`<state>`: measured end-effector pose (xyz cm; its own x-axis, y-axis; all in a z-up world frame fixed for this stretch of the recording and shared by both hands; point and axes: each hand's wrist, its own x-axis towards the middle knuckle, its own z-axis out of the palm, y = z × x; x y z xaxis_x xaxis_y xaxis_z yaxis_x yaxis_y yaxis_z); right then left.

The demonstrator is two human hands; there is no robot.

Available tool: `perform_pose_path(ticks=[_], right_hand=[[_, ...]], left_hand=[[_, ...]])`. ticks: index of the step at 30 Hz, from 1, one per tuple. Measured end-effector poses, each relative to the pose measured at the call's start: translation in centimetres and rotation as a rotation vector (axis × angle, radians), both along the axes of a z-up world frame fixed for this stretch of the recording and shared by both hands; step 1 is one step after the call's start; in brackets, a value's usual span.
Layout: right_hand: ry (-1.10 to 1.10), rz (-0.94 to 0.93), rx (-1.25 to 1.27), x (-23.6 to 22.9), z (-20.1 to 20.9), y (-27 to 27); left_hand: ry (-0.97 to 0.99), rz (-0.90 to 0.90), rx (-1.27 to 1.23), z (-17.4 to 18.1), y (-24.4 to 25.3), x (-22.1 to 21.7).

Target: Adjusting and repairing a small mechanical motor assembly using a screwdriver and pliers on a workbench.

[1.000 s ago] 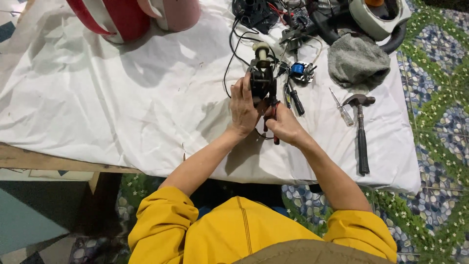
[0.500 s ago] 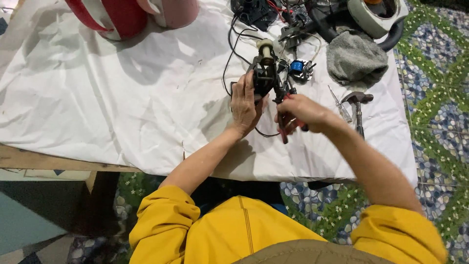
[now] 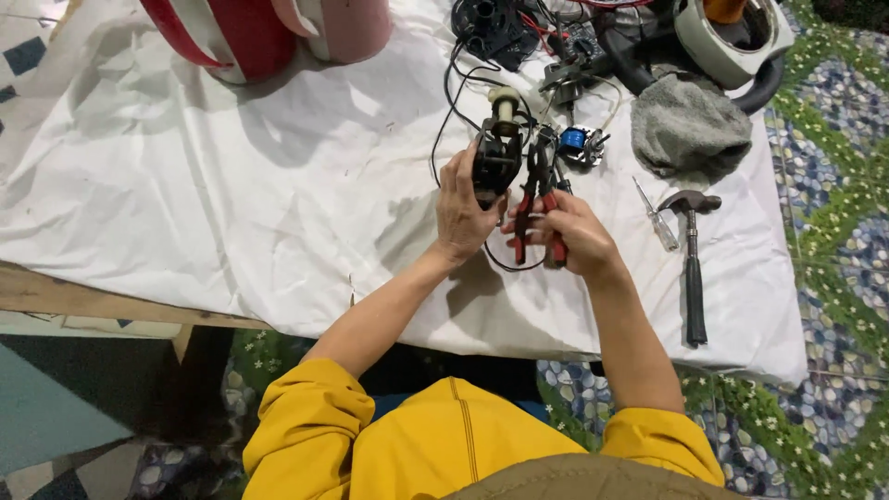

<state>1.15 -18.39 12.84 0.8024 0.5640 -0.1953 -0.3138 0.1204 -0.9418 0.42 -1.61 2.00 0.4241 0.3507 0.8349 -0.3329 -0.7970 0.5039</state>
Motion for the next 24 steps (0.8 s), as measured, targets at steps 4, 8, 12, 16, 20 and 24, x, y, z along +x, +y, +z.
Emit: perform_pose_path(ticks=[4,8,12,16,20,24], right_hand=[[-0.316,0.022,-0.222,5.8,-4.0,-0.4],[-0.577,0.04,-0.09,7.3,-2.1,-0.6],[-0.309,0.044,0.27,8.6,-5.4,-1.4],[-0.079,0.12,0.444,8.3,-5.0,-2.2],[-0.137,0.096,0.356,6.3,-2.7,-1.7],[-0.886,0.046,-0.089,7.2,-4.1,-1.9]], left_hand=[[0.028,-0.043,-0.013,-0.6,0.3,-0.3],[0.018,-0.052,-0.002,-0.9,0.6,0.0],[0.006,-0.068,-0.003,-0.5,0.6,-0.3],[0.018,-0.069,-0.02,-0.9,0.6,-0.2],[0.044,-0.068,-0.02,-1.2,0.5,-0.9],[0.075,-0.089,-0.018,0.4,0.7,-1.2]])
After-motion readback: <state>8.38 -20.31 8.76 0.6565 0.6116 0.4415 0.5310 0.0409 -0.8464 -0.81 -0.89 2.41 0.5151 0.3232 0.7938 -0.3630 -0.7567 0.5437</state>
